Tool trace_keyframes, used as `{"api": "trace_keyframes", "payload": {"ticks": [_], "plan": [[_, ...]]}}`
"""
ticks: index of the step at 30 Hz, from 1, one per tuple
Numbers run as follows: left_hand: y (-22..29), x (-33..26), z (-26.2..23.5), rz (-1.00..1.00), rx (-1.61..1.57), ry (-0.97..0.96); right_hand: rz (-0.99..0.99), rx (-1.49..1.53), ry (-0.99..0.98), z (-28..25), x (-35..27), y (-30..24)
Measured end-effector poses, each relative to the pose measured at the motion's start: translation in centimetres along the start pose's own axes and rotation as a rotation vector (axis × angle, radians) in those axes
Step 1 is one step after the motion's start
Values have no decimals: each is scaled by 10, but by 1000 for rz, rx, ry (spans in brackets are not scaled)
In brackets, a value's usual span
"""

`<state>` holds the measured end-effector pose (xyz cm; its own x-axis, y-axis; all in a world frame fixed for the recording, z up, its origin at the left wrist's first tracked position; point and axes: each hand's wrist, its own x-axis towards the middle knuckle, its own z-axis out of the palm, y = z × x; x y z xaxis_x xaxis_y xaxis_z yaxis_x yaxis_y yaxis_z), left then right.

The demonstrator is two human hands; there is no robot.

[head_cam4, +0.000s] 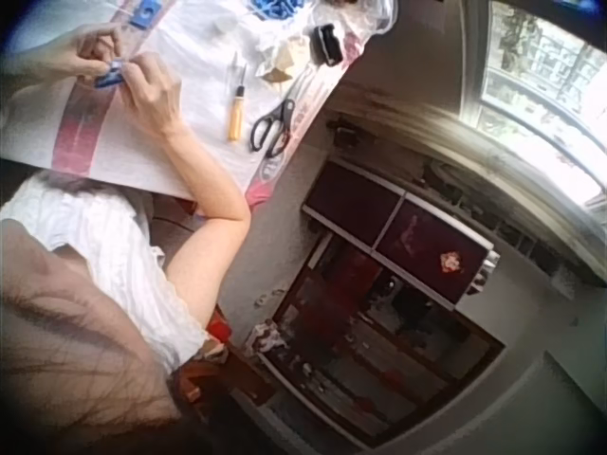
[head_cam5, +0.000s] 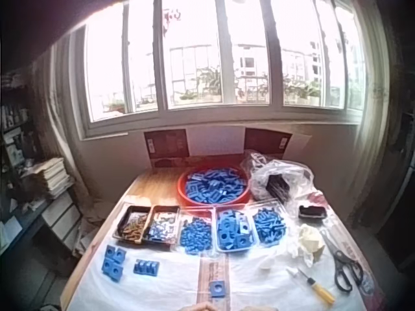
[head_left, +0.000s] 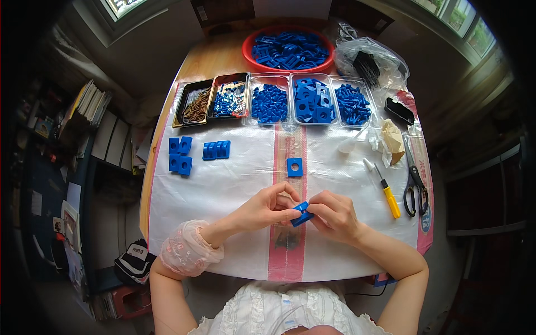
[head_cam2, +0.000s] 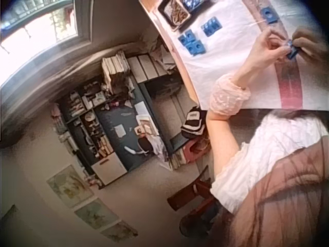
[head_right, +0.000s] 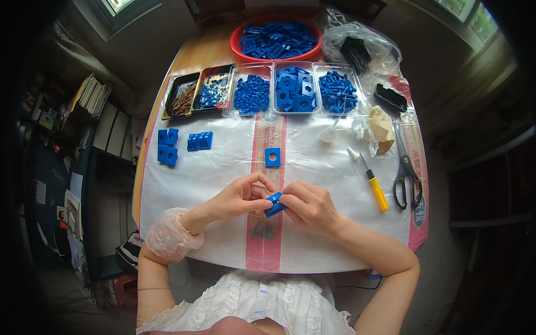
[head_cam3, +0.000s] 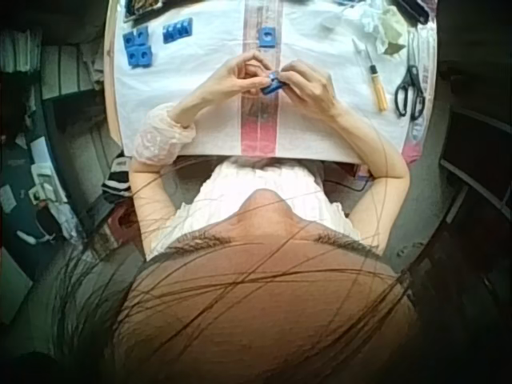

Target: The recorder is assembling small blue plastic parts at a workstation, using a hand tool to press components together.

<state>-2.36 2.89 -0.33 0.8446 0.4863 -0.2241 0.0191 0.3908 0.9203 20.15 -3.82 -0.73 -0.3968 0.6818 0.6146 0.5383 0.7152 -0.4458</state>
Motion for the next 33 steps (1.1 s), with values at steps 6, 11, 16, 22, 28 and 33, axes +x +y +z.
{"api": "trace_keyframes", "payload": {"ticks": [6, 11, 16, 22, 28, 33], "plan": [[6, -3, 4, -19, 39, -4, 81, 99, 50, 2, -4, 1], [14, -3, 4, 57, 118, 61, 144, 147, 55, 4, -7, 3], [15, -6, -1, -10, 127, 108, 169, 154, 52, 6, -7, 2], [27, -8, -4, 116, 444, 257, 163, 144, 1, 4, -5, 1], [46, -20, 1, -21, 1183, 507, 150, 124, -34, 4, -4, 0], [40, -29, -3, 94, 1347, 550, 124, 103, -72, 0, 0, -1]]}}
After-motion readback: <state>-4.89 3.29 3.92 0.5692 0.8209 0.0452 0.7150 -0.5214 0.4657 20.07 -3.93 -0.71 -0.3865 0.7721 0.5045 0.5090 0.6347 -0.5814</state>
